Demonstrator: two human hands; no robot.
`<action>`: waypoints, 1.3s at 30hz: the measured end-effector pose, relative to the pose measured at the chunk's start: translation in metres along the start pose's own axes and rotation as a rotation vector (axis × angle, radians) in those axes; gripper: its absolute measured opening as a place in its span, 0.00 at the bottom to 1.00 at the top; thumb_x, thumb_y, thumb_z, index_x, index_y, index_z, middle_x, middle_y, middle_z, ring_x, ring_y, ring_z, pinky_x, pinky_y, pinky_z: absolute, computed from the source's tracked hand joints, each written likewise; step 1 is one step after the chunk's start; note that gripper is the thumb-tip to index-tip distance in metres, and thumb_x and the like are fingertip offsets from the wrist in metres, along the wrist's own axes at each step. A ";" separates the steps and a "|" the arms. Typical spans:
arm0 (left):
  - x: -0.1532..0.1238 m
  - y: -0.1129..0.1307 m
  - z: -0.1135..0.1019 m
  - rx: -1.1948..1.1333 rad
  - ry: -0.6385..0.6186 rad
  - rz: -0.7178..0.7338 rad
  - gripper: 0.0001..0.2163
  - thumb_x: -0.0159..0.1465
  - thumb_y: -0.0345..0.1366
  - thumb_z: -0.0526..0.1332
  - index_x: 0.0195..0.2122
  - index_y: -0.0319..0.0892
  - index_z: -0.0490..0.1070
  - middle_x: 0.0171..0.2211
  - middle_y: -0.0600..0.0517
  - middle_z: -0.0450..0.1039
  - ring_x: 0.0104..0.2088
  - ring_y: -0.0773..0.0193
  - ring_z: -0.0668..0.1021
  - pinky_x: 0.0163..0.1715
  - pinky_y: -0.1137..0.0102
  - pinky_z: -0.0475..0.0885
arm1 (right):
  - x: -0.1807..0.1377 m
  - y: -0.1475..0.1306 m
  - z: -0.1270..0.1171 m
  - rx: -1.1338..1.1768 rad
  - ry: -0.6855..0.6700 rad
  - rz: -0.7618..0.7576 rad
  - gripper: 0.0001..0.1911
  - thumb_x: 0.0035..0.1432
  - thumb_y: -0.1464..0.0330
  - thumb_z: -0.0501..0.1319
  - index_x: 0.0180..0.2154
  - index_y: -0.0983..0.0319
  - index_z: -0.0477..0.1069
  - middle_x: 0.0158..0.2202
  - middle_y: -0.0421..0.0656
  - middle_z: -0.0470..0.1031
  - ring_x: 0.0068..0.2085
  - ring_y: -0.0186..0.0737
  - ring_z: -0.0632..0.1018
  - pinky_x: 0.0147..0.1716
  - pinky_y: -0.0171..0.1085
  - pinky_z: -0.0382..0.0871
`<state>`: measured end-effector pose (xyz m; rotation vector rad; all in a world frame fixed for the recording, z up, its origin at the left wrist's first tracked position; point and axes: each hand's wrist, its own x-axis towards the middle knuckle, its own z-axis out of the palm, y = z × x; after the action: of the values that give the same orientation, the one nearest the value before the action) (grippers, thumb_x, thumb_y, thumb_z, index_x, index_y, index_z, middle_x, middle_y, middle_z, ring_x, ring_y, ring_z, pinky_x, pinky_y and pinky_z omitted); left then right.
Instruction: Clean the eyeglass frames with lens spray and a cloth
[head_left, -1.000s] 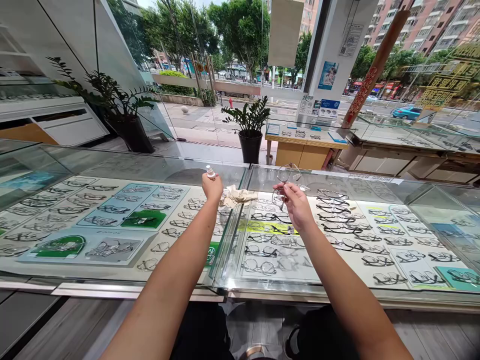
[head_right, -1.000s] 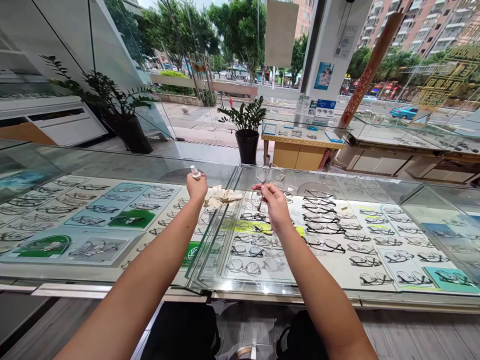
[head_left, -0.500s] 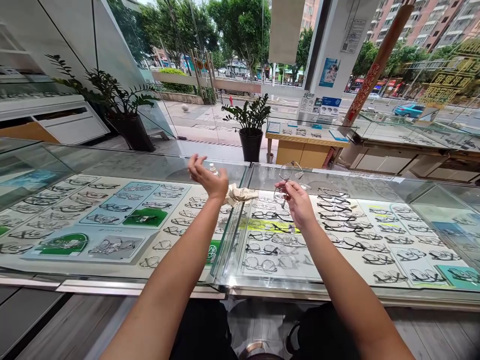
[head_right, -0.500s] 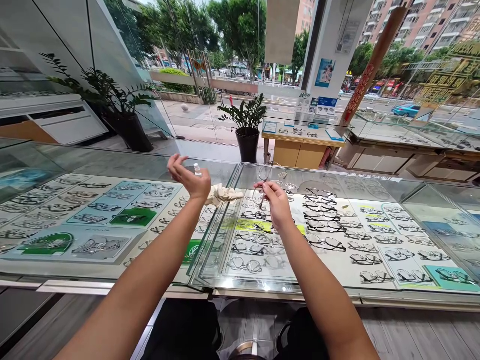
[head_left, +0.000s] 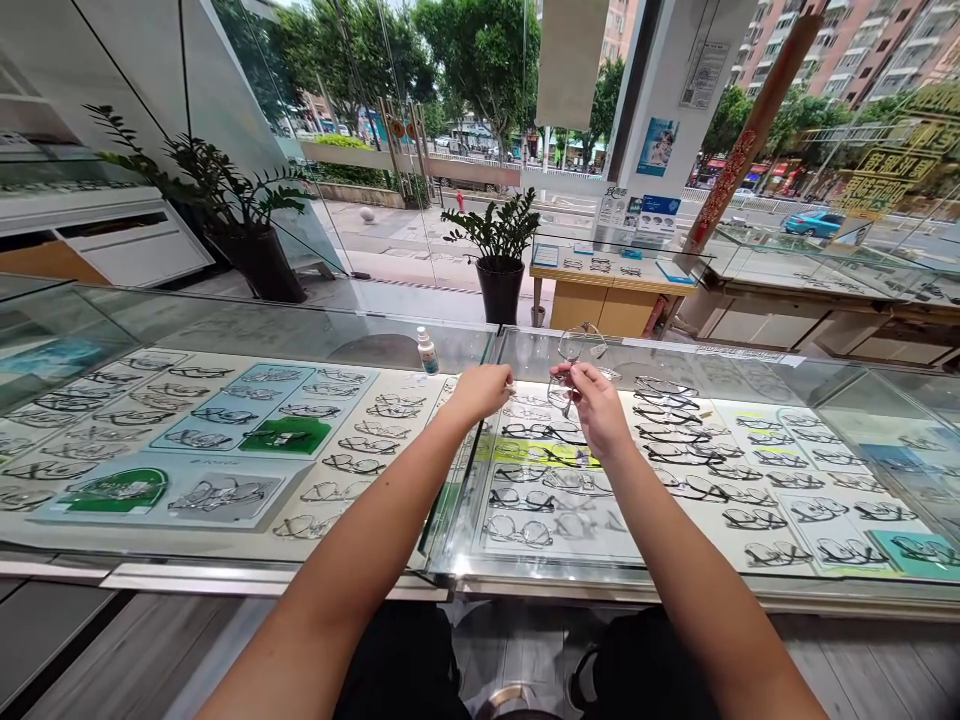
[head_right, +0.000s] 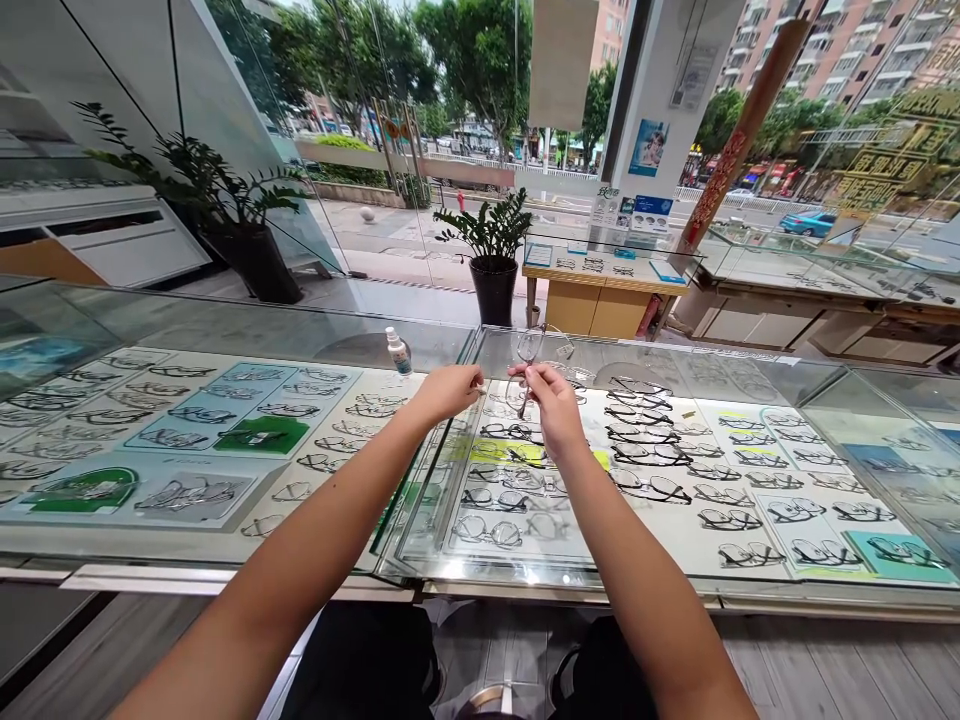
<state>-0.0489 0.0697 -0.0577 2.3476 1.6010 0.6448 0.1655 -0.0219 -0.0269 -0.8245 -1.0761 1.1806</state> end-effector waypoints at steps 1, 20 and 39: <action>0.001 -0.001 -0.001 -0.023 0.026 -0.016 0.03 0.59 0.35 0.67 0.31 0.46 0.73 0.33 0.45 0.80 0.37 0.48 0.80 0.40 0.61 0.68 | 0.000 0.000 0.000 0.002 -0.001 0.000 0.17 0.57 0.50 0.70 0.38 0.55 0.78 0.46 0.43 0.86 0.44 0.44 0.78 0.40 0.40 0.66; -0.004 0.037 -0.063 -1.299 0.561 0.092 0.14 0.54 0.42 0.76 0.37 0.43 0.77 0.33 0.53 0.76 0.29 0.69 0.73 0.28 0.75 0.67 | 0.001 0.000 -0.003 0.004 0.005 -0.029 0.15 0.60 0.52 0.70 0.38 0.57 0.79 0.46 0.44 0.85 0.45 0.43 0.77 0.44 0.40 0.65; -0.025 0.064 -0.063 -0.823 0.210 0.294 0.17 0.65 0.53 0.69 0.36 0.42 0.79 0.34 0.51 0.74 0.32 0.65 0.73 0.33 0.69 0.67 | 0.000 0.001 0.001 -0.081 -0.239 0.000 0.13 0.61 0.54 0.70 0.34 0.57 0.80 0.37 0.41 0.81 0.40 0.41 0.73 0.43 0.39 0.64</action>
<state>-0.0339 0.0185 0.0188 1.9081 0.7884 1.3375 0.1645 -0.0221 -0.0280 -0.7582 -1.3264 1.2651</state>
